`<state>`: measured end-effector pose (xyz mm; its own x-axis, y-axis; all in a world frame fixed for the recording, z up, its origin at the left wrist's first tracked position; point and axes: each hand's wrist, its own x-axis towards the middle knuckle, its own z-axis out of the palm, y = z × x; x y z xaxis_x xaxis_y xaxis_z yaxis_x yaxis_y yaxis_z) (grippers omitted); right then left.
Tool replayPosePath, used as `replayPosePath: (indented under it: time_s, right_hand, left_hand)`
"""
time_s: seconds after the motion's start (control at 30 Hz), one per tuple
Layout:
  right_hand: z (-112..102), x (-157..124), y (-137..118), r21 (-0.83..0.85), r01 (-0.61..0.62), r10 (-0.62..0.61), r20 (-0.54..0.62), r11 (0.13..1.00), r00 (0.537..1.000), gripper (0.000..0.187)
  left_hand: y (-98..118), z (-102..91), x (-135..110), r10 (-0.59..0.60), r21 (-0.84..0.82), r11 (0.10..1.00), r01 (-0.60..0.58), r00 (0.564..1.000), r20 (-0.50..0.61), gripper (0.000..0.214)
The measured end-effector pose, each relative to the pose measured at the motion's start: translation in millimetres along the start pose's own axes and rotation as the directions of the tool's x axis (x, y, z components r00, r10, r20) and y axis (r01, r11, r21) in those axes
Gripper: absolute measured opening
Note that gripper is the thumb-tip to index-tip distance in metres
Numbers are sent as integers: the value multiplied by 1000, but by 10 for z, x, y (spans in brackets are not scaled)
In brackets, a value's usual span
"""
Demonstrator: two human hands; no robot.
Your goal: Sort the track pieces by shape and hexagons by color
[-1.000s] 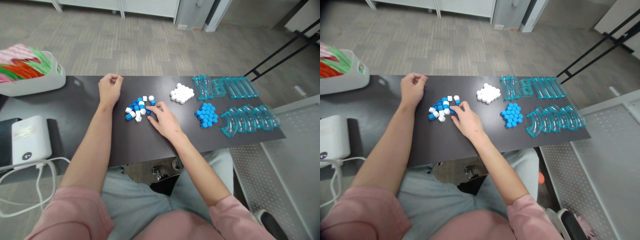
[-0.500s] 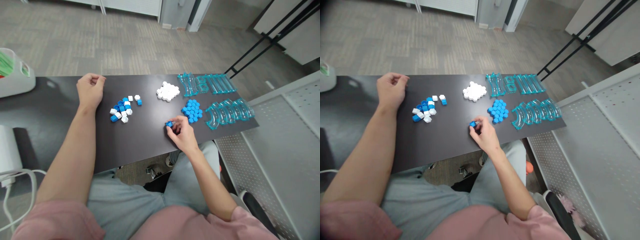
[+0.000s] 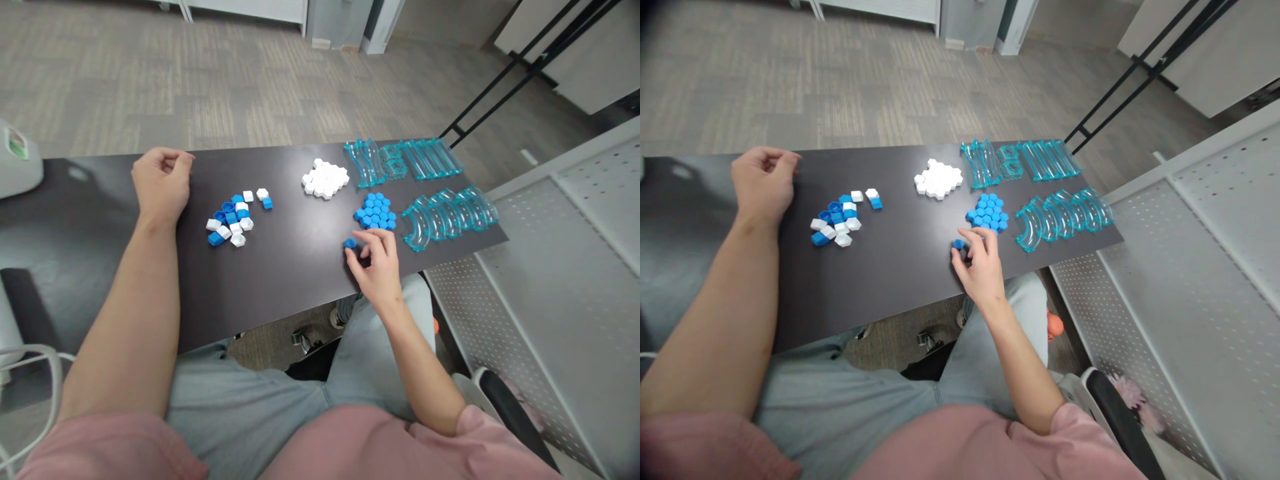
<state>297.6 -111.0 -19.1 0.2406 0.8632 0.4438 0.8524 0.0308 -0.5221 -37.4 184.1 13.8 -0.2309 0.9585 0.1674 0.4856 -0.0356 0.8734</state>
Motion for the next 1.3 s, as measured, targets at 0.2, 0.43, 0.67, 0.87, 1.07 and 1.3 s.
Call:
replayPosePath:
  time_s: [0.2, 0.43, 0.67, 0.87, 1.07, 1.3]
  right_hand:
    - [-134, -98, 91, -67, -64, 61, -44, 996, 997, 25]
    - [-141, -34, 113, -70, 1, -3, -24, 998, 1000, 24]
    - [-189, 91, 269, -154, -55, 47, -56, 987, 997, 23]
    - [-154, 94, 258, -161, -76, 63, -84, 984, 994, 27]
    - [-133, 87, 263, -137, -91, 73, -128, 986, 989, 26]
    - [-119, 76, 261, -111, -134, 114, -173, 985, 978, 29]
  left_hand:
    - [-21, 3, 4, 19, 34, 999, -19, 1000, -2, 6]
    - [17, 0, -7, 8, 17, 1000, -8, 1000, -4, 6]
    - [24, 3, -8, 4, 15, 1000, -4, 1000, -12, 6]
    - [79, -4, -40, -7, 29, 1000, 8, 1000, -7, 7]
    - [132, -7, -73, -16, 38, 999, 17, 1000, -8, 8]
    - [137, -6, -80, -8, 51, 999, 8, 1000, -8, 7]
